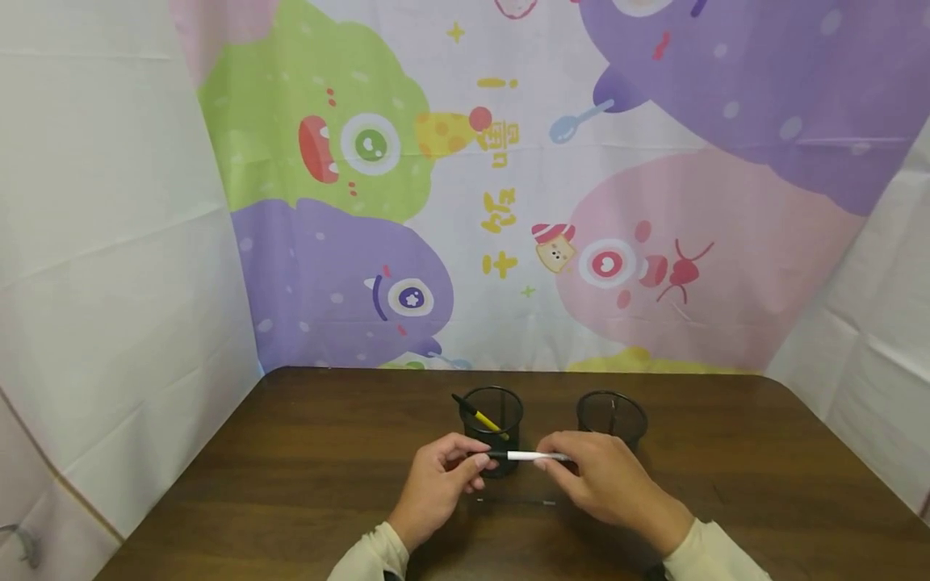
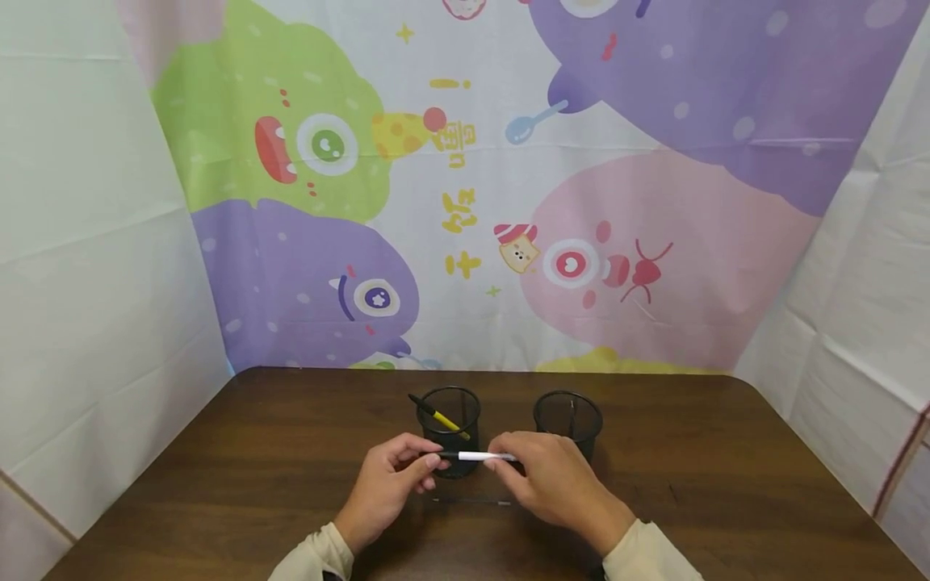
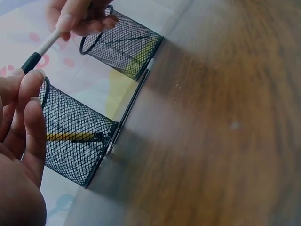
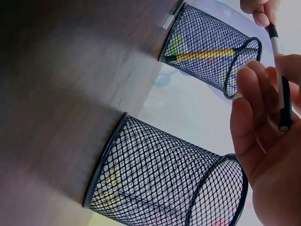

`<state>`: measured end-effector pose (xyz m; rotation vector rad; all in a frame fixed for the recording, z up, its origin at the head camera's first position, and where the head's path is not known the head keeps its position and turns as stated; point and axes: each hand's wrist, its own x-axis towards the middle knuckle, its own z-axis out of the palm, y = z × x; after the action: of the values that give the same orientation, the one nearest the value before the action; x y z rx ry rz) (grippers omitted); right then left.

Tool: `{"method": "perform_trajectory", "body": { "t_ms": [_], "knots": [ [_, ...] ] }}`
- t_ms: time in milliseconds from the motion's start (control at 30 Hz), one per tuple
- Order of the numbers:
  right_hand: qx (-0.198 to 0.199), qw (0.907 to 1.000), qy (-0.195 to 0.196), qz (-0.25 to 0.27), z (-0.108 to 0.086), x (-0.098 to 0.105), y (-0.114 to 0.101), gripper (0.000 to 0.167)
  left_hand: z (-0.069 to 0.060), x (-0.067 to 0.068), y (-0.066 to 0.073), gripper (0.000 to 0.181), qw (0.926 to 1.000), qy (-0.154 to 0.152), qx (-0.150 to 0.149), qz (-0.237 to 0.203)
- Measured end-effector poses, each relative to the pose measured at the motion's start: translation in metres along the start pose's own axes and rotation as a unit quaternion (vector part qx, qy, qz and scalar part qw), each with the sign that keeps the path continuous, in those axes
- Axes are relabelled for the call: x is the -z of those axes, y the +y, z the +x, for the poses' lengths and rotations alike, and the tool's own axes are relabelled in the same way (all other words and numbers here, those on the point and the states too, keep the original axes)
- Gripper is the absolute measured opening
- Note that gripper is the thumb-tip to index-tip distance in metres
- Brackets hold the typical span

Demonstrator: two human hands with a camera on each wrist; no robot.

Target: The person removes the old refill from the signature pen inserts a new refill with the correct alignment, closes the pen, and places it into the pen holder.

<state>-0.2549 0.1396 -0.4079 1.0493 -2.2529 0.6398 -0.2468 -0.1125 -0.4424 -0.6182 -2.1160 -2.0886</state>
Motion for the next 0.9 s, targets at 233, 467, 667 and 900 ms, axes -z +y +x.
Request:
{"method": "perform_trajectory", "body": {
  "t_ms": [233, 467, 667, 900],
  "knots": [
    [0.006, 0.9999, -0.009, 0.000, -0.0007, -0.0008, 0.0015, 0.007, 0.0000, 0.0001, -0.0002, 0.020, 1.0000, -0.001, -0.001, 0.003],
    [0.001, 0.9998, -0.018, 0.000, -0.0011, -0.0015, 0.0012, 0.005, -0.0009, -0.0003, -0.0007, 0.019, 1.0000, 0.002, -0.006, 0.006],
    [-0.017, 0.9995, -0.026, 0.012, -0.0008, -0.0008, -0.0004, 0.007, -0.0005, -0.0008, -0.0023, 0.018, 0.9999, 0.007, -0.006, 0.009],
    [-0.029, 0.9992, -0.025, 0.009, -0.0006, -0.0001, 0.0003, 0.010, -0.0007, -0.0007, -0.0013, 0.019, 1.0000, 0.006, 0.001, 0.005]
  ]
}}
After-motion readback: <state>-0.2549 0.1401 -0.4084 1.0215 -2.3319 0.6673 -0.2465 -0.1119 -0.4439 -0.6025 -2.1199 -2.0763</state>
